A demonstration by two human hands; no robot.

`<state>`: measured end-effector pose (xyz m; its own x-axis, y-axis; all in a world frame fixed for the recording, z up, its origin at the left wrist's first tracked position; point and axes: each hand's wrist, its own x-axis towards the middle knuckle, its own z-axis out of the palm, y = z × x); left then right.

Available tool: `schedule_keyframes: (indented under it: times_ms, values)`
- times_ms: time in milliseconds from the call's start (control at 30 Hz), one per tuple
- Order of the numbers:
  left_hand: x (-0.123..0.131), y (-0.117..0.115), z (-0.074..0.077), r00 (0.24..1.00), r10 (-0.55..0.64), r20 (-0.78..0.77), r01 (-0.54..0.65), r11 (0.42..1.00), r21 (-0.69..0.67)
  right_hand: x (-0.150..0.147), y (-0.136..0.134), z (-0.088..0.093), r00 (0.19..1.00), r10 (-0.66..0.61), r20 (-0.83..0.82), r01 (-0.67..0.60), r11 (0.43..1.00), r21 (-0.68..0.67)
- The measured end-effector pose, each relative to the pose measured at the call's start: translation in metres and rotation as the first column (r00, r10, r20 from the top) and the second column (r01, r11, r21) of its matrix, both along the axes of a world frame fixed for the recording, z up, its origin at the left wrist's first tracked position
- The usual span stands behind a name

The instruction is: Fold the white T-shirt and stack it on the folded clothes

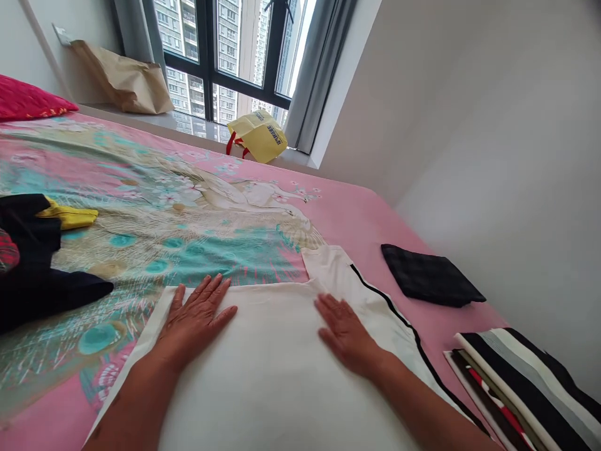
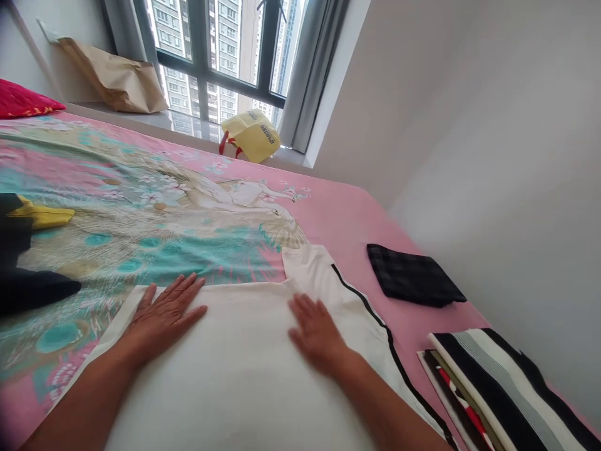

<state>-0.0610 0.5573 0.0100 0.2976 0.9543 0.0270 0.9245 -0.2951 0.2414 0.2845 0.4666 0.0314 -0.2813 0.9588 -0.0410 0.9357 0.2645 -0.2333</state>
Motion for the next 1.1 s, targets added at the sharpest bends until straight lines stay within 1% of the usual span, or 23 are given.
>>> schedule_keyframes:
  times_ms: [67,100,133,200,233,267,300,333,367,400,433,467,533,567,600,667,733,867,933,967,1033,1067,1100]
  values:
    - [-0.001,0.002,-0.002,1.0,-0.004,-0.01,0.004,1.0,0.003,0.052,0.002,-0.006,0.948,-0.282,0.15,0.28,0.959,0.036]
    - [-0.001,0.002,-0.002,1.0,-0.002,-0.012,0.002,1.0,0.003,0.076,0.006,-0.005,0.901,-0.385,0.2,0.384,0.922,0.046]
    - [-0.001,0.003,-0.002,1.0,0.001,-0.014,0.0,1.0,0.003,0.095,0.009,-0.004,0.832,-0.503,0.233,0.505,0.861,0.058]
    - [-0.002,0.003,-0.003,1.0,0.001,-0.016,-0.001,1.0,0.001,0.11,0.011,0.003,0.688,-0.685,0.241,0.671,0.726,0.149]
    - [-0.003,0.004,-0.004,1.0,-0.002,-0.015,0.002,1.0,0.001,0.106,0.008,0.006,0.67,-0.711,0.212,0.678,0.703,0.213]
    - [-0.003,0.004,-0.004,1.0,-0.005,-0.014,0.005,1.0,0.002,0.096,0.002,0.007,0.721,-0.67,0.179,0.62,0.738,0.267]
    - [-0.003,0.004,-0.005,1.0,-0.006,-0.012,0.006,1.0,0.005,0.082,-0.005,0.007,0.816,-0.558,0.151,0.5,0.812,0.301]
    - [-0.004,0.004,-0.005,1.0,-0.005,-0.012,0.006,1.0,0.012,0.068,-0.014,0.005,0.914,-0.384,0.13,0.331,0.892,0.308]
    - [-0.004,0.005,-0.006,1.0,-0.003,-0.015,0.004,1.0,0.019,0.057,-0.021,0.002,0.967,-0.232,0.11,0.191,0.937,0.292]
    - [-0.004,0.005,-0.006,1.0,-0.001,-0.021,0.002,1.0,0.024,0.05,-0.026,-0.001,0.982,-0.167,0.085,0.135,0.946,0.293]
    - [-0.004,0.005,-0.006,1.0,-0.001,-0.03,0.002,1.0,0.026,0.05,-0.029,-0.003,0.977,-0.206,0.06,0.177,0.932,0.316]
    - [-0.003,0.006,-0.006,0.999,-0.003,-0.04,0.004,1.0,0.026,0.056,-0.028,-0.005,0.944,-0.328,0.03,0.297,0.887,0.354]
    - [-0.002,0.006,-0.005,0.999,-0.001,-0.054,0.002,1.0,0.025,0.081,-0.019,-0.004,0.792,-0.609,-0.043,0.581,0.73,0.359]
    - [-0.002,0.006,-0.004,0.998,0.002,-0.058,-0.001,1.0,0.023,0.097,-0.012,-0.001,0.731,-0.679,-0.061,0.664,0.689,0.289]
    - [-0.001,0.005,-0.002,0.998,0.005,-0.058,-0.003,1.0,0.022,0.113,-0.005,0.002,0.705,-0.707,-0.065,0.702,0.681,0.206]
    - [0.0,0.004,0.001,0.999,0.003,-0.054,-0.002,1.0,0.02,0.135,0.005,0.007,0.726,-0.685,-0.062,0.688,0.722,0.074]
    - [0.001,0.003,0.004,0.999,-0.014,-0.05,0.015,1.0,0.024,0.145,0.011,0.009,0.755,-0.653,-0.06,0.656,0.752,0.066]
    - [0.001,0.003,0.005,0.998,-0.014,-0.068,0.016,1.0,0.023,0.14,0.015,0.007,0.714,-0.7,-0.018,0.696,0.706,0.129]
    - [0.0,0.004,0.003,0.997,-0.007,-0.073,0.009,1.0,0.021,0.125,0.014,0.01,0.682,-0.732,-0.009,0.722,0.671,0.168]
    - [-0.001,0.004,0.001,0.997,-0.009,-0.075,0.011,1.0,0.02,0.113,0.01,0.013,0.694,-0.72,-0.022,0.707,0.676,0.205]
    - [-0.002,0.005,-0.001,0.997,-0.015,-0.079,0.017,1.0,0.022,0.081,-0.007,0.015,0.808,-0.587,-0.049,0.573,0.765,0.296]
    - [-0.002,0.006,-0.002,0.997,-0.016,-0.081,0.018,1.0,0.024,0.064,-0.019,0.015,0.895,-0.444,-0.042,0.432,0.841,0.324]
    - [-0.002,0.006,-0.002,0.997,-0.015,-0.082,0.017,0.999,0.03,0.049,-0.032,0.012,0.963,-0.268,-0.008,0.258,0.918,0.301]
